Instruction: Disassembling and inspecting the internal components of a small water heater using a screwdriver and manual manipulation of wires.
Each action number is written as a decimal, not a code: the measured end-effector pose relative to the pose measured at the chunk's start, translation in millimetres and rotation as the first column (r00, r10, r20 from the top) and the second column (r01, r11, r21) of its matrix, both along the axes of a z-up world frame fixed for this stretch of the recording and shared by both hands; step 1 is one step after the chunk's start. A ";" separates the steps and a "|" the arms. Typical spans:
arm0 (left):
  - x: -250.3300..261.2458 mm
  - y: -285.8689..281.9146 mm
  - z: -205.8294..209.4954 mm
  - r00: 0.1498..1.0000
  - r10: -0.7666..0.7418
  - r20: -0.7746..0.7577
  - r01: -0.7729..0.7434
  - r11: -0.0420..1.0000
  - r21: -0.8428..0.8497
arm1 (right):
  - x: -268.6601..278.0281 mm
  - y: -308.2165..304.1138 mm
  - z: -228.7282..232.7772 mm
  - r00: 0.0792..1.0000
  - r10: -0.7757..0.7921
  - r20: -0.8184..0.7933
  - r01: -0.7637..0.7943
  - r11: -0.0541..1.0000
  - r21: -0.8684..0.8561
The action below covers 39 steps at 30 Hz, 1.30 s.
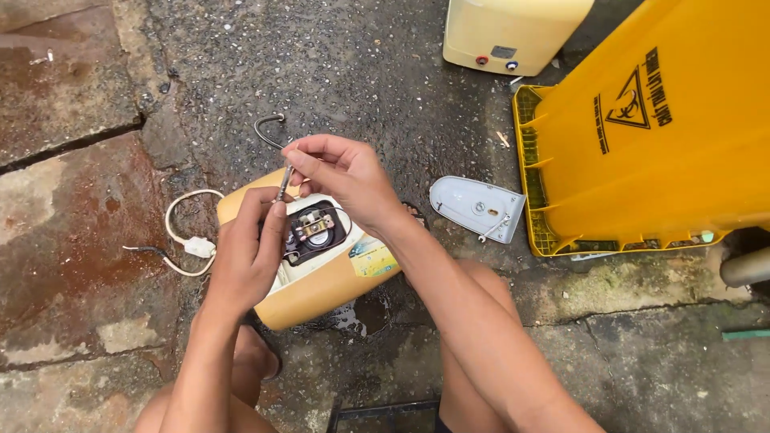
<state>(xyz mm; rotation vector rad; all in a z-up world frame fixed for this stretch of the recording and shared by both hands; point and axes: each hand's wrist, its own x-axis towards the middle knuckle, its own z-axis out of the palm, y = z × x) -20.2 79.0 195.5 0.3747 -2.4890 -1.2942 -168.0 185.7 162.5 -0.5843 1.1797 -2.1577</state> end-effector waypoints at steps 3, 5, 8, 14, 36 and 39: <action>-19.1 9.8 -5.5 0.998 -0.049 -0.048 0.057 0.982 0.182 | -4.0 8.4 4.3 0.998 -0.058 0.020 0.058 0.998 -0.002; -31.2 13.8 -10.4 0.995 -0.064 -0.073 0.080 0.969 0.234 | -5.1 10.3 10.7 0.996 -0.087 0.032 0.087 0.996 -0.007; -42.8 29.3 -2.2 0.998 -0.012 -0.061 0.031 0.950 0.312 | -9.0 20.1 27.7 0.990 -0.124 -0.059 0.128 0.990 0.066; -61.5 37.7 -5.8 0.999 0.017 -0.036 -0.008 0.970 0.241 | -28.3 23.7 30.7 0.979 -0.127 -0.160 0.147 0.982 0.118; -12.4 12.5 -5.1 0.999 0.030 -0.031 -0.023 0.978 0.206 | 9.7 2.0 26.6 0.981 0.141 0.130 -0.138 0.990 -0.034; -0.6 6.6 -5.5 0.996 0.059 -0.060 -0.044 0.974 0.223 | 18.2 -6.5 26.2 0.980 0.175 0.095 -0.173 0.985 -0.026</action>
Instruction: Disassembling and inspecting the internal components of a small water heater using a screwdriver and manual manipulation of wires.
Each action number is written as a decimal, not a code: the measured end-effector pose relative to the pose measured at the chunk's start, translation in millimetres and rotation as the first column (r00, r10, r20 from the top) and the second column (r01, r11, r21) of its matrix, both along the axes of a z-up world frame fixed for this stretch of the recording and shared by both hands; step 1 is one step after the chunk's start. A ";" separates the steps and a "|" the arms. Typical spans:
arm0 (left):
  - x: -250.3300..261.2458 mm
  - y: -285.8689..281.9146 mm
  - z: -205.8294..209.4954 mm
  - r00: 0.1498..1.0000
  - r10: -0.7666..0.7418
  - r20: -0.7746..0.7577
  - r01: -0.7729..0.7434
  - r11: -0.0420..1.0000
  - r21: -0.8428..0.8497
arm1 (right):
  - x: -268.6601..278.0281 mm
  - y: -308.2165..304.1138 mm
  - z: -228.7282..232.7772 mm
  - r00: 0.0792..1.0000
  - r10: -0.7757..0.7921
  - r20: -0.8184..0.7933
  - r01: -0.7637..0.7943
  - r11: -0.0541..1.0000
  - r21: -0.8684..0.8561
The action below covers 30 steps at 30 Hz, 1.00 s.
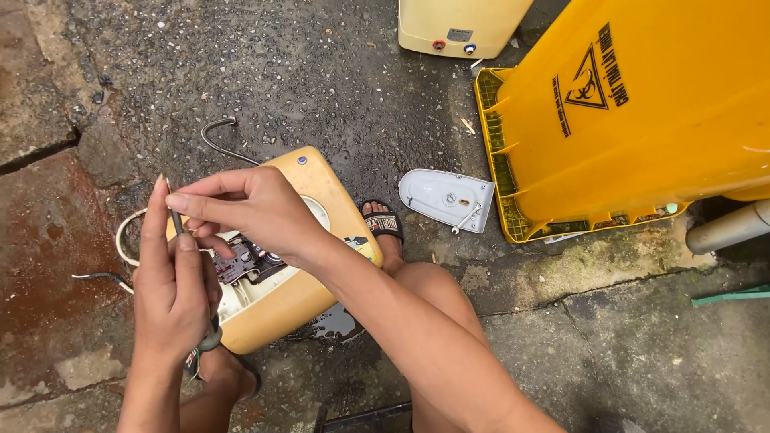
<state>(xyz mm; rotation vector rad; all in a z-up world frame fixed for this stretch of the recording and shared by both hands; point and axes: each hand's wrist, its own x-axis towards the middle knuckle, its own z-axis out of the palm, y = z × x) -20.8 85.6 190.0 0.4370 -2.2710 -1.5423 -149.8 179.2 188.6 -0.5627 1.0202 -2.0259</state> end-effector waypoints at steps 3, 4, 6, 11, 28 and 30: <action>9.1 -8.7 -3.4 0.998 0.030 -0.057 -0.026 0.998 0.057 | 8.4 -7.6 -2.7 0.999 0.047 -0.026 -0.048 0.997 -0.061; 7.9 -11.7 -9.0 0.996 0.060 -0.063 -0.057 0.997 0.044 | 9.3 -9.7 -3.1 0.996 0.077 -0.032 -0.080 0.994 -0.074; 9.5 -23.4 -19.2 0.952 0.074 -0.297 -0.012 0.978 0.206 | 14.3 -19.3 -3.4 0.985 -0.009 -0.175 0.037 0.986 0.162; 15.5 -45.1 -8.3 0.878 0.246 -0.410 -0.057 0.905 0.422 | 21.9 -19.7 -14.6 0.940 0.136 -0.312 -0.025 0.942 0.334; 5.4 -49.9 -0.3 0.793 0.386 -0.471 -0.084 0.835 0.544 | 49.4 -9.2 -41.6 0.879 0.359 -0.313 -0.193 0.869 0.455; 3.1 -50.3 -1.1 0.777 0.422 -0.467 -0.079 0.801 0.593 | 46.2 -9.8 -42.7 0.865 0.346 -0.363 -0.144 0.865 0.481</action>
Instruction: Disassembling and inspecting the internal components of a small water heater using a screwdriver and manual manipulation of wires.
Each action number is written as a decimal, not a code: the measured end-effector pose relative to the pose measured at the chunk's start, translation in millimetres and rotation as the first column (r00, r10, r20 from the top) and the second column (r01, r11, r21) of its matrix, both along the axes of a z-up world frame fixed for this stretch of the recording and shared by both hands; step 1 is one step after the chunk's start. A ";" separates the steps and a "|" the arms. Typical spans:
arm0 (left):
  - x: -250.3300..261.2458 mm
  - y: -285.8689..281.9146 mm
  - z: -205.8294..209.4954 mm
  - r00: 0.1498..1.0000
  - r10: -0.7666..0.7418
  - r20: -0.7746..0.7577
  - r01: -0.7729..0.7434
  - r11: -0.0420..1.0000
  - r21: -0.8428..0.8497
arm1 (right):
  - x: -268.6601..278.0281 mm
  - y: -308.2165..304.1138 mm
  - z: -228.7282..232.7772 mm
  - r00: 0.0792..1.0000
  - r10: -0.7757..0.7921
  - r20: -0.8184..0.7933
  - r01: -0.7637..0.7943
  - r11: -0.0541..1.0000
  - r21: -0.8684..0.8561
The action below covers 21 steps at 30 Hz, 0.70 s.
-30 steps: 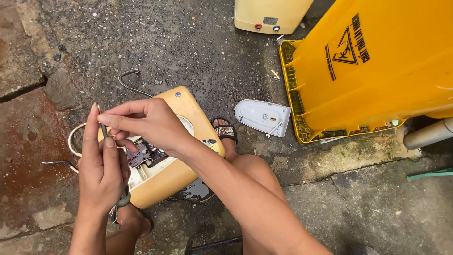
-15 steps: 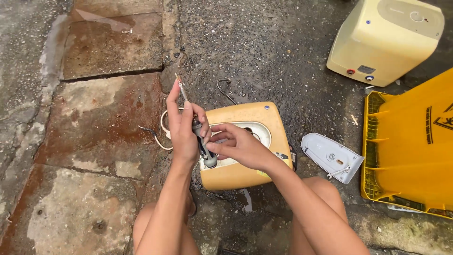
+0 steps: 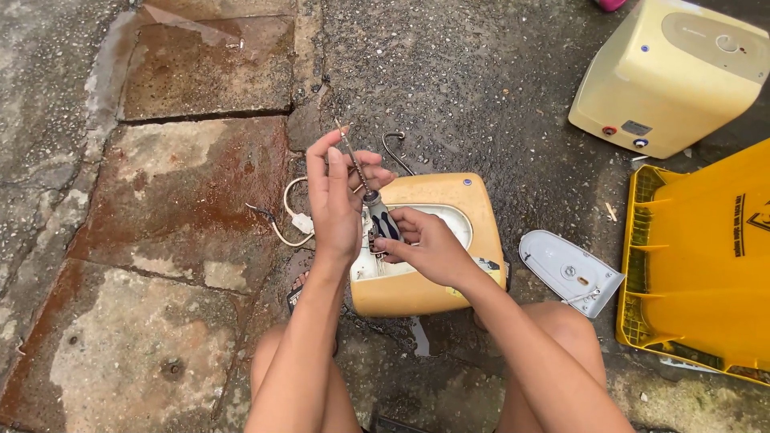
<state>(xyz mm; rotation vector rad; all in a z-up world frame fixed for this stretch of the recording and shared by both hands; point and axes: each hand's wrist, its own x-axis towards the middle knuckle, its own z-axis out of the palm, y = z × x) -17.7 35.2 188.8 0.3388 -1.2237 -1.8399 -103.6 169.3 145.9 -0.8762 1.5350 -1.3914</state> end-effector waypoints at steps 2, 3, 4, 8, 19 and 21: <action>-2.8 -1.8 0.9 1.000 0.019 -0.004 -0.019 1.000 0.017 | -0.9 1.5 0.2 1.000 -0.009 -0.012 0.009 1.000 0.015; -4.8 -2.7 1.7 0.999 0.039 -0.010 -0.038 0.999 0.031 | -1.9 2.3 0.5 1.000 -0.017 -0.025 0.018 0.999 0.026; -6.7 -3.6 2.9 1.000 0.031 -0.008 -0.030 0.999 0.032 | -3.0 3.6 3.0 0.999 -0.026 -0.023 0.026 0.999 0.028; -21.9 2.3 7.8 0.999 0.038 0.008 -0.039 0.995 0.091 | -14.9 18.5 6.6 0.997 -0.071 -0.041 0.071 0.997 0.019; -161.3 100.7 -51.9 0.917 -0.134 0.376 0.170 0.983 -0.064 | -101.3 162.6 39.0 0.930 -0.358 0.078 0.364 0.929 -0.072; -195.5 159.2 -122.7 0.648 -0.355 0.674 0.501 0.865 -0.025 | -125.1 197.3 57.9 0.874 -0.486 -0.009 0.484 0.870 -0.094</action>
